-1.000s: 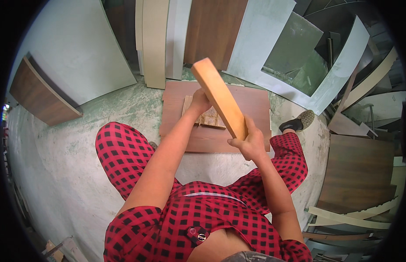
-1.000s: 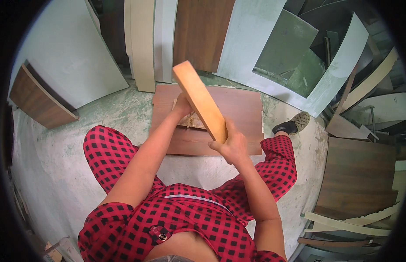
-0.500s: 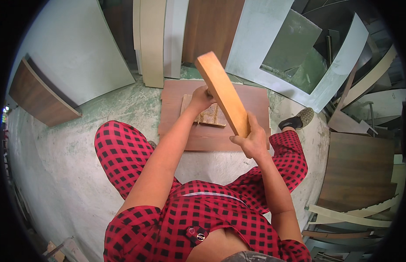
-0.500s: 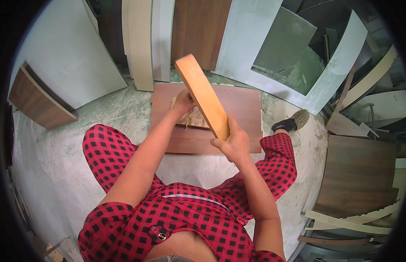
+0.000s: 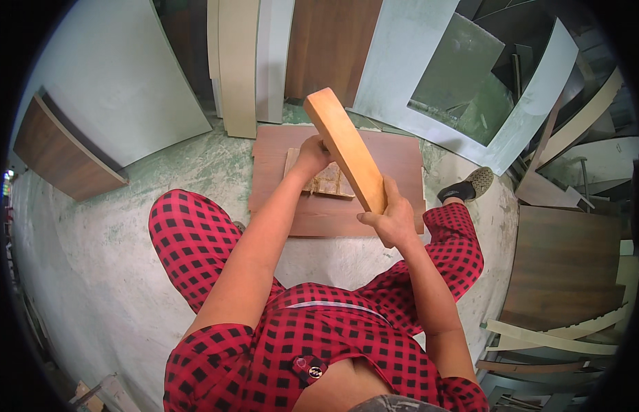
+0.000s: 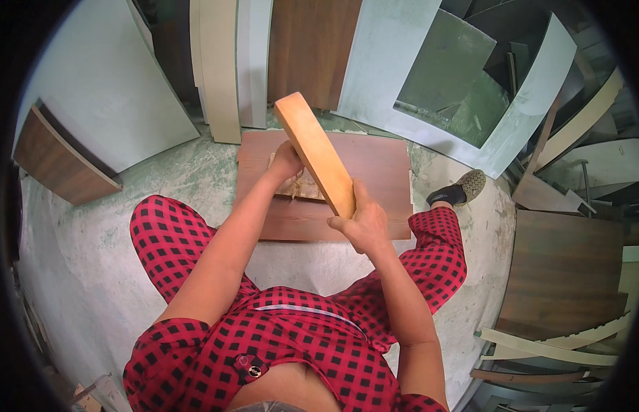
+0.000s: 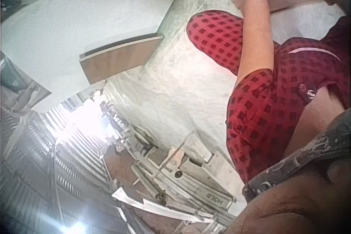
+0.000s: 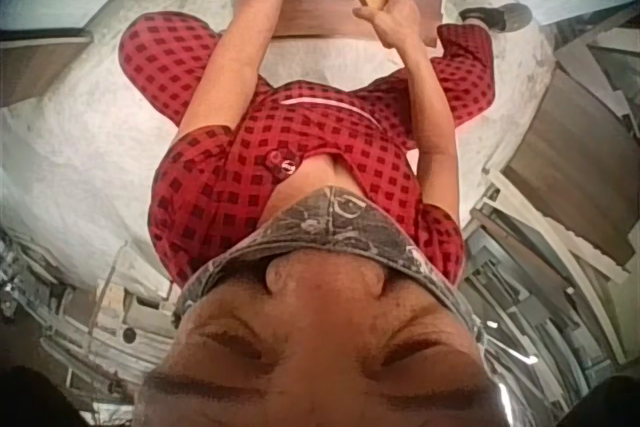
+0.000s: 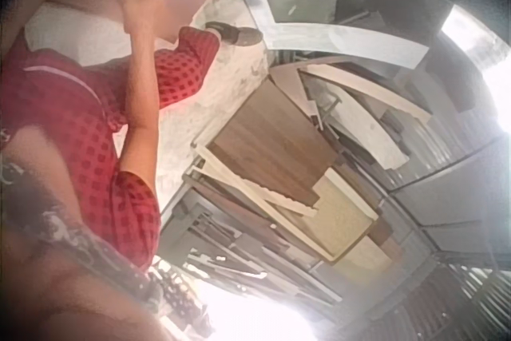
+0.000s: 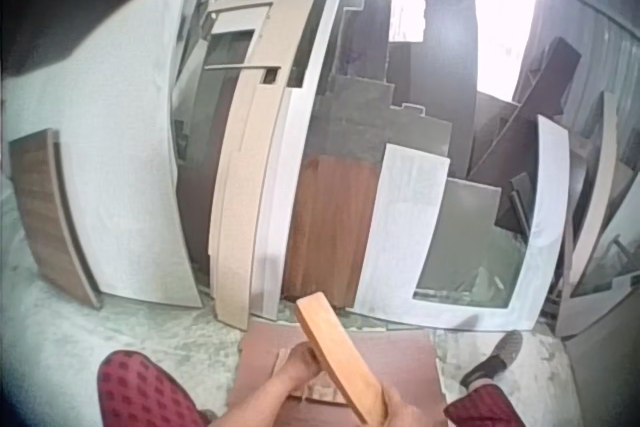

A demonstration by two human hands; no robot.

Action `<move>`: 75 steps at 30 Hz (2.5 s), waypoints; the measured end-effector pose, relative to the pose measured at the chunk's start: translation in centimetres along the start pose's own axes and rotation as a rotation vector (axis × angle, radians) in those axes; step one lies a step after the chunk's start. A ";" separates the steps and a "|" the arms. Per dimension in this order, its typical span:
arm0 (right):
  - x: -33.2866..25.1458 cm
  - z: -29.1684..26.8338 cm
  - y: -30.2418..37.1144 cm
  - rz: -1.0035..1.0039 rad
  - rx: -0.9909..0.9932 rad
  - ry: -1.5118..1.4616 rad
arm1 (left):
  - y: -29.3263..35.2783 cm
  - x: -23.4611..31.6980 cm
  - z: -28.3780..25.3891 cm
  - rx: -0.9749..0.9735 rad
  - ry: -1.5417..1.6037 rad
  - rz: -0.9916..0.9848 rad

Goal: Chiseling and smoothing wood pieces using hand tools in a furniture workshop.

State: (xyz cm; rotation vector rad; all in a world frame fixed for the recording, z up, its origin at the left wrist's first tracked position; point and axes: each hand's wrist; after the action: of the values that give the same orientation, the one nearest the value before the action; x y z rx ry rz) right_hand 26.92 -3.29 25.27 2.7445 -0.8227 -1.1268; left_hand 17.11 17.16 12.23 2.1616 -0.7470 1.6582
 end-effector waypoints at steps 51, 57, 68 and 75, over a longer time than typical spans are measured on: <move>0.3 0.2 -0.4 0.009 0.014 0.069 | -0.6 -1.1 0.3 -0.088 0.003 -0.077; 1.0 1.1 -0.2 -0.003 0.003 -0.297 | -0.5 -2.1 -0.9 0.043 0.114 -0.026; 0.6 0.3 0.1 -0.275 0.250 -0.413 | -0.4 -2.6 -0.9 -0.029 0.061 -0.061; -0.4 -0.2 0.2 -0.031 -0.024 0.030 | 0.7 -0.4 -0.4 0.050 -0.144 0.179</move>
State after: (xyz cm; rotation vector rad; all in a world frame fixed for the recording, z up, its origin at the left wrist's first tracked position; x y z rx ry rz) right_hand 26.69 -3.28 25.69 2.7569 -0.7615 -1.0906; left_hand 16.28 16.89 11.95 2.3287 -0.9750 1.6332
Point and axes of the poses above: each hand's wrist, its own y-axis away from the middle knuckle, its own z-axis out of the palm, x = y × z, and after that the axes turned 2 degrees about z, right-handed
